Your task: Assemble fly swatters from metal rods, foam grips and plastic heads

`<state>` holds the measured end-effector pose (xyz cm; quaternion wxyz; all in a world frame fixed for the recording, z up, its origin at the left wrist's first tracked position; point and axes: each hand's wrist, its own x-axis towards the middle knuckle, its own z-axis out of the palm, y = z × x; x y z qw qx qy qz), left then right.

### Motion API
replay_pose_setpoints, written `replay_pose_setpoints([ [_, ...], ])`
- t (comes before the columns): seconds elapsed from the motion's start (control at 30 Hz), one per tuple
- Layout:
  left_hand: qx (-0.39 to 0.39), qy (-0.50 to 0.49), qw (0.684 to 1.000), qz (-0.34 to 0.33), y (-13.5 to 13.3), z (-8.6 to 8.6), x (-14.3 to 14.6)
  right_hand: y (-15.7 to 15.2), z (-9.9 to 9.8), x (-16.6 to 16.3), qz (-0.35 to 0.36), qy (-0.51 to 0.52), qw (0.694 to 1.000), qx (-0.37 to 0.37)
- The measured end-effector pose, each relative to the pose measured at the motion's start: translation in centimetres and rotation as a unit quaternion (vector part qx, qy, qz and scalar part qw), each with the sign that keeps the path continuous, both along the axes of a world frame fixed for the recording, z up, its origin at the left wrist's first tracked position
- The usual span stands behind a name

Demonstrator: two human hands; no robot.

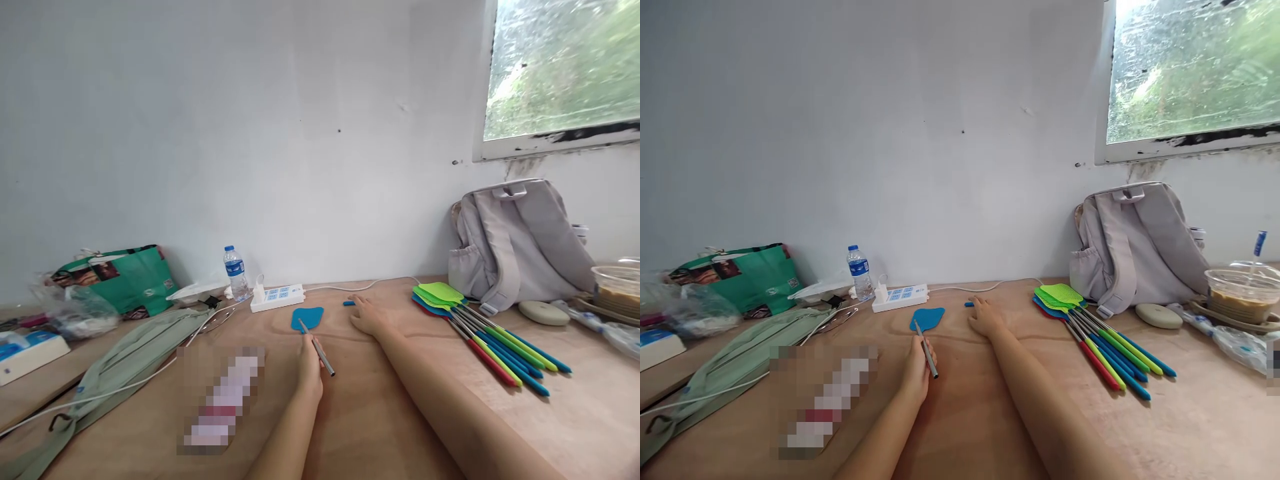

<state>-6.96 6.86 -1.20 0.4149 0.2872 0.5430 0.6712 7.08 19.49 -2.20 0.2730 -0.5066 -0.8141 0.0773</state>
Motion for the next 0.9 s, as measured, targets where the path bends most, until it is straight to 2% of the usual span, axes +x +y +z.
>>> replay_pose_setpoints([
  [0.17,-0.005,-0.018,1.0,0.023,-0.3,0.2,0.4,0.7,-0.1,0.1,-0.021,0.018,1.0,-0.014],
  [0.33,0.0,-0.036,0.999,0.026,-0.5,0.4,0.5,-0.3,0.0,1.0,-0.022,0.045,0.999,-0.015],
  [0.47,0.02,-0.071,0.997,0.013,-1.1,0.9,0.6,-3.0,0.1,2.2,0.018,0.091,0.996,-0.017],
  [0.6,0.045,-0.111,0.993,-0.012,-1.9,1.8,1.1,-8.0,0.1,3.3,0.07,0.165,0.984,-0.003],
  [0.67,0.06,-0.141,0.988,-0.014,-2.2,2.1,1.6,-10.9,0.0,4.2,0.1,0.263,0.96,-0.006],
  [0.77,0.072,-0.195,0.978,-0.003,-2.5,2.2,2.7,-14.8,0.1,5.8,0.122,0.433,0.892,-0.043],
  [0.83,0.067,-0.208,0.976,-0.001,-2.7,2.0,3.6,-16.5,0.5,7.0,0.105,0.498,0.859,-0.061],
  [0.9,0.058,-0.208,0.976,-0.008,-2.8,1.8,4.4,-17.4,1.2,8.1,0.069,0.527,0.845,-0.064],
])
